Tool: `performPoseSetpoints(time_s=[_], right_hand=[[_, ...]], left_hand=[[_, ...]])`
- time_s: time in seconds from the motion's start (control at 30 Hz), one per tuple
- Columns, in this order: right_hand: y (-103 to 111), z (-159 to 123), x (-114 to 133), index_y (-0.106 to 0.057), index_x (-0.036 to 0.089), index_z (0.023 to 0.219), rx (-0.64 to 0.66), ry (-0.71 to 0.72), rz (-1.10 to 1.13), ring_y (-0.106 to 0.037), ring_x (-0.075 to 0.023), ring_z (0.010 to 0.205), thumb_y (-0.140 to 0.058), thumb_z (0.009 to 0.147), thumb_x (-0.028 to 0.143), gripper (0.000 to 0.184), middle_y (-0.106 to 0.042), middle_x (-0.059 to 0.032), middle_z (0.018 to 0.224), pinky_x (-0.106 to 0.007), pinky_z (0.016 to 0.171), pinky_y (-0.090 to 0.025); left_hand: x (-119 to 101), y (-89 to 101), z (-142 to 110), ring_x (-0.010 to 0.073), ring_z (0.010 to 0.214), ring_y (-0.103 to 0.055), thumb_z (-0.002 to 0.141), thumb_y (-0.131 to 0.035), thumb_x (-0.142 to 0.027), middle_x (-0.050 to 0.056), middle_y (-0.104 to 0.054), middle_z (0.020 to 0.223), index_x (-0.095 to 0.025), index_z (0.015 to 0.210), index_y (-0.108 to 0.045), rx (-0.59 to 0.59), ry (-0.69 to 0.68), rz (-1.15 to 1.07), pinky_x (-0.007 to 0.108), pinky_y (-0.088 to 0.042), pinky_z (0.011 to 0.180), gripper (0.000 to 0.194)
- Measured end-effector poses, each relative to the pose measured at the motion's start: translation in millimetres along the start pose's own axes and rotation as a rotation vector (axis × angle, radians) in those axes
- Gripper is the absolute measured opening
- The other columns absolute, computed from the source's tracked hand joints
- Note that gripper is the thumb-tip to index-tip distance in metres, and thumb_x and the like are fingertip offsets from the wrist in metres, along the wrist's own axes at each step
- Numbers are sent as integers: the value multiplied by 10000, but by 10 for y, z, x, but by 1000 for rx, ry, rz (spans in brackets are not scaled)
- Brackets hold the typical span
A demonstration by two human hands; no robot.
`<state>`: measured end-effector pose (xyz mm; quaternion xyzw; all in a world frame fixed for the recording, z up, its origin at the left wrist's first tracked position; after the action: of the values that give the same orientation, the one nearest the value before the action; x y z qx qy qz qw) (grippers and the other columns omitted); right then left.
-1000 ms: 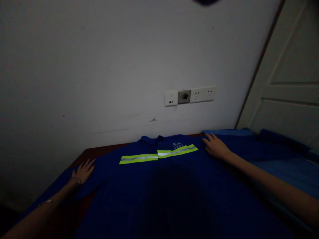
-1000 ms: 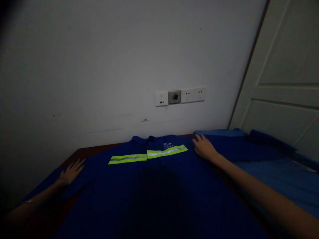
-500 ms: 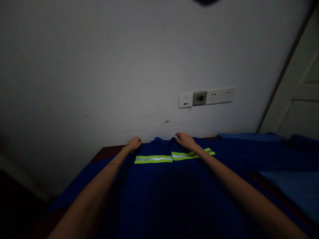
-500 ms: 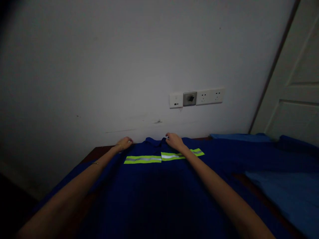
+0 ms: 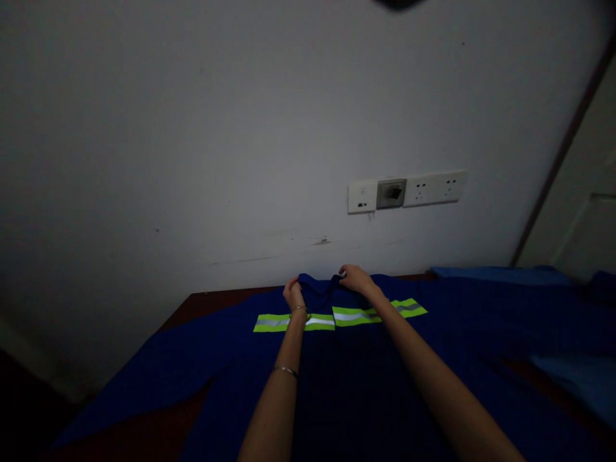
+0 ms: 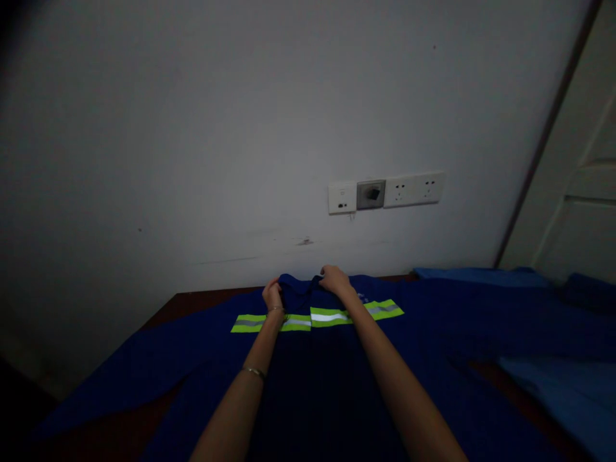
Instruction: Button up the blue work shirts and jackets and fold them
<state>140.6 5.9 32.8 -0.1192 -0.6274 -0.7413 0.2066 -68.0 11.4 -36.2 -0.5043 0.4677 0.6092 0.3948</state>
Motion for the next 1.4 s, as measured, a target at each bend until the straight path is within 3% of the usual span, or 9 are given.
performPoseSetpoints(time_s=[0.1,0.23,0.4,0.57,0.77,0.93,1.03,1.17,1.4], right_hand=[[-47,50,-96,-643,138,888,21,-10,39,-576,-220,942,-576,649,174,251,-646,-119,971,-255,753,-421],[-102,136,-161,-650,128,721,54,-42,152,-627,-183,734,-547,661,155,122,-674,-87,702,-219,646,-444],[-60,219,-286,-597,115,917,29,-148,388,-617,-133,531,-445,758,187,231,-670,-69,652,-189,508,-455],[-9,217,-444,-510,122,966,-23,-262,610,-601,-158,460,-370,834,287,254,-645,-83,608,-229,433,-465],[-90,225,-428,-410,162,923,-39,-340,912,-610,-152,490,-339,862,276,148,-589,-21,562,-259,472,-507],[-167,219,-411,-379,188,831,-115,-367,1094,-623,-115,575,-349,861,241,68,-553,8,638,-254,539,-529],[-226,213,-469,-371,193,815,-176,-391,1141,-621,-103,630,-346,862,254,80,-534,14,664,-240,563,-530],[-321,228,-559,-395,191,812,-234,-408,1128,-603,-89,650,-350,853,292,118,-528,13,682,-205,563,-516],[-344,310,-628,-475,184,881,-253,-354,939,-571,-98,624,-496,704,199,179,-560,20,703,-207,548,-484]], left_hand=[[-133,72,43,148,752,-585,708,-465,-190,95,-615,883,-102,1083,-536,-110,-55,105,237,-433,623,392],[-387,61,115,180,802,-595,690,-534,-204,141,-623,874,-91,977,-580,-44,-170,393,259,-433,678,312],[-408,76,152,177,600,-623,738,-517,-275,150,-628,779,-94,1003,-525,111,-57,514,265,-435,557,321],[-168,-24,45,182,478,-602,733,-539,-315,91,-600,623,-108,886,-494,374,277,358,261,-432,470,261],[-146,31,84,109,423,-526,714,-565,-250,-42,-475,495,-171,727,-460,239,319,-50,232,-453,473,132],[-105,-217,85,98,456,-506,791,-479,-297,-10,-507,534,-164,707,-476,367,414,-604,222,-454,503,158],[-105,-312,109,108,610,-566,810,-463,-343,54,-623,779,-161,832,-530,338,363,-775,231,-466,594,195],[-111,-468,61,130,783,-577,815,-406,-369,86,-582,1106,-160,960,-573,396,231,-829,244,-459,661,304],[12,-508,85,134,854,-586,750,-400,-275,84,-608,1064,-142,964,-601,282,135,-624,223,-442,730,322]])
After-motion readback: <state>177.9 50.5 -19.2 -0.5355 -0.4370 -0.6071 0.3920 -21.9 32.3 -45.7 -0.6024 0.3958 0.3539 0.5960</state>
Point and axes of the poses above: each hand's wrist, its own z-axis towards the middle knuckle, its own y-axis out of the back of the hand, x = y × z, the point moved 8 cm from there along z, towards the middle knuckle
